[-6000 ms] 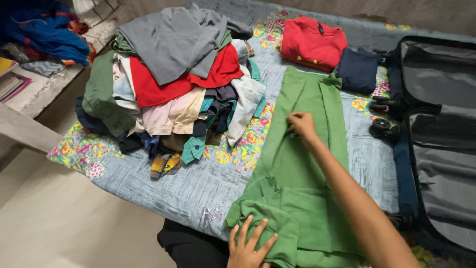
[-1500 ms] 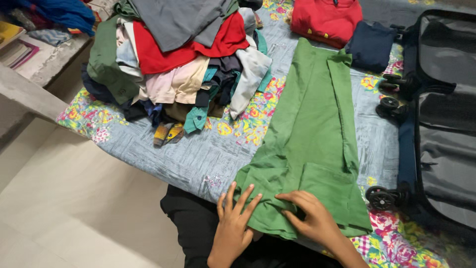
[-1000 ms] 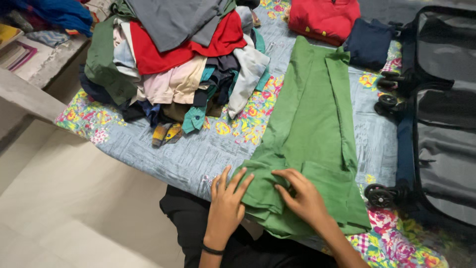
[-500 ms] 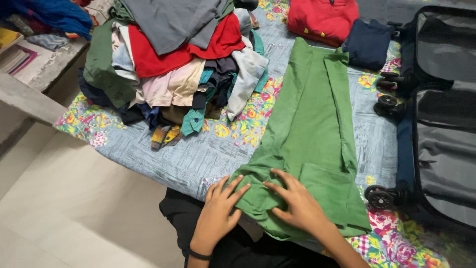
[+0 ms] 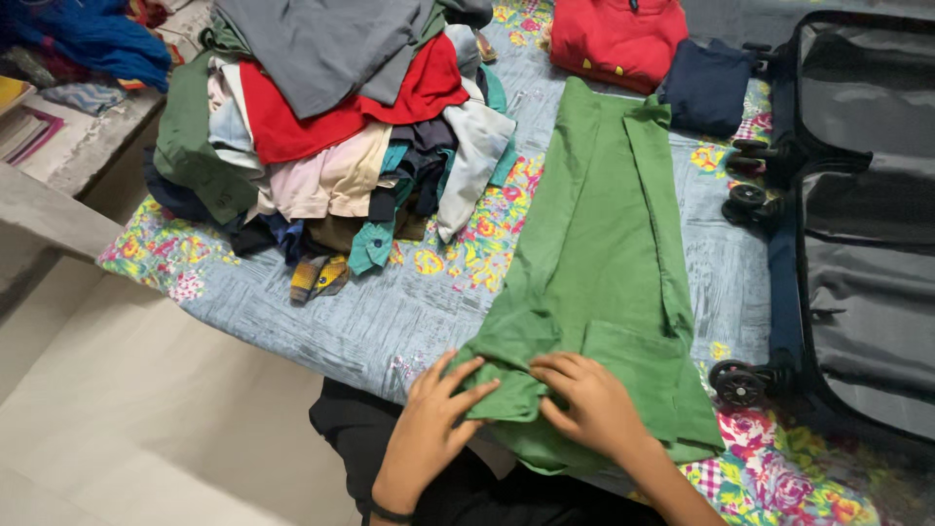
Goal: The person folds a navy blue shirt and a green shirt on a bed by laying them flat, folding the sleeves and sides, and then folding them into rectangles.
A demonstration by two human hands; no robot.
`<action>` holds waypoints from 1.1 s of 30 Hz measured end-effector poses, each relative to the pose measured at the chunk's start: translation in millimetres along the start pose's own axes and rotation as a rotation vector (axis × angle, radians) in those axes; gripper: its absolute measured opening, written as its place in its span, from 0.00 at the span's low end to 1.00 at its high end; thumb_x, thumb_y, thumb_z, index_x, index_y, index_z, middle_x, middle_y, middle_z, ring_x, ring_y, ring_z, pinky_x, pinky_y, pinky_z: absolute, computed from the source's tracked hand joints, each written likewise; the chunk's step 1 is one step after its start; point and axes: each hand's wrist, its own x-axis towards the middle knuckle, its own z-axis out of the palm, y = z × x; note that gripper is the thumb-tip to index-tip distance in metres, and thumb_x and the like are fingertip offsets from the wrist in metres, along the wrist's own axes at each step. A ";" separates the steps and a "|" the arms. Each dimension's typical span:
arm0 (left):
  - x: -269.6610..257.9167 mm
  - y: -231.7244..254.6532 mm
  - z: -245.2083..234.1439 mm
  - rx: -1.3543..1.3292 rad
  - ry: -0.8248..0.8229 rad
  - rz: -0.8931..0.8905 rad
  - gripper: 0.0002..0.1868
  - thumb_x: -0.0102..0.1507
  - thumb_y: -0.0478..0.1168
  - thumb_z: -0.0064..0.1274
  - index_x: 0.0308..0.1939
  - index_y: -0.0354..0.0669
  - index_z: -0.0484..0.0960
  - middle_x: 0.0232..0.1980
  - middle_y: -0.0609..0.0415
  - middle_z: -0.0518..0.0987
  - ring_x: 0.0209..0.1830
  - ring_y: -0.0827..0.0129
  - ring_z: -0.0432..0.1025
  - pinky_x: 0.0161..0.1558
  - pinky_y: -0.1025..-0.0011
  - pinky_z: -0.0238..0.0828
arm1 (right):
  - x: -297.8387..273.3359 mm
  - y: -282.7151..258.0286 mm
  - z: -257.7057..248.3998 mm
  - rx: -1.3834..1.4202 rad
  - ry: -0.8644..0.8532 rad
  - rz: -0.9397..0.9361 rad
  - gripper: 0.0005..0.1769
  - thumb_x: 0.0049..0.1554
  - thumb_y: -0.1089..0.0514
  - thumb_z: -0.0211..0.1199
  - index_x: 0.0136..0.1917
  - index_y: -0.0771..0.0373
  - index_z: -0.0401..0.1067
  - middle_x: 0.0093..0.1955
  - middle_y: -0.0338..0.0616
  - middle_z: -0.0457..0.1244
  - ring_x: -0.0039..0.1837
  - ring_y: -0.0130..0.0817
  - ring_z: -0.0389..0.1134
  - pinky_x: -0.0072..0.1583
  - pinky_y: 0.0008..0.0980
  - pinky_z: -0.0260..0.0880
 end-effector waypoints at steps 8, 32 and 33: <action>-2.0 18.5 18.1 -0.067 0.061 0.136 0.20 0.58 0.40 0.60 0.54 0.48 0.84 0.69 0.53 0.74 0.75 0.45 0.57 0.70 0.47 0.51 | -22.8 1.2 -31.5 -0.045 -0.020 0.056 0.24 0.43 0.56 0.67 0.55 0.61 0.75 0.60 0.42 0.68 0.65 0.43 0.66 0.64 0.42 0.64; -10.8 12.0 15.1 -0.106 0.091 0.000 0.31 0.53 0.32 0.52 0.63 0.42 0.77 0.70 0.48 0.71 0.75 0.47 0.55 0.72 0.48 0.45 | -7.4 -15.2 -79.7 0.073 -0.492 0.182 0.33 0.45 0.60 0.69 0.65 0.47 0.71 0.71 0.33 0.61 0.62 0.40 0.68 0.58 0.37 0.70; -10.7 12.4 14.5 -0.105 0.089 0.000 0.31 0.53 0.32 0.52 0.63 0.42 0.77 0.70 0.48 0.71 0.75 0.47 0.55 0.72 0.48 0.45 | -9.0 -13.1 -83.1 0.098 -0.490 0.162 0.30 0.47 0.60 0.70 0.64 0.47 0.73 0.69 0.33 0.62 0.62 0.40 0.68 0.58 0.37 0.70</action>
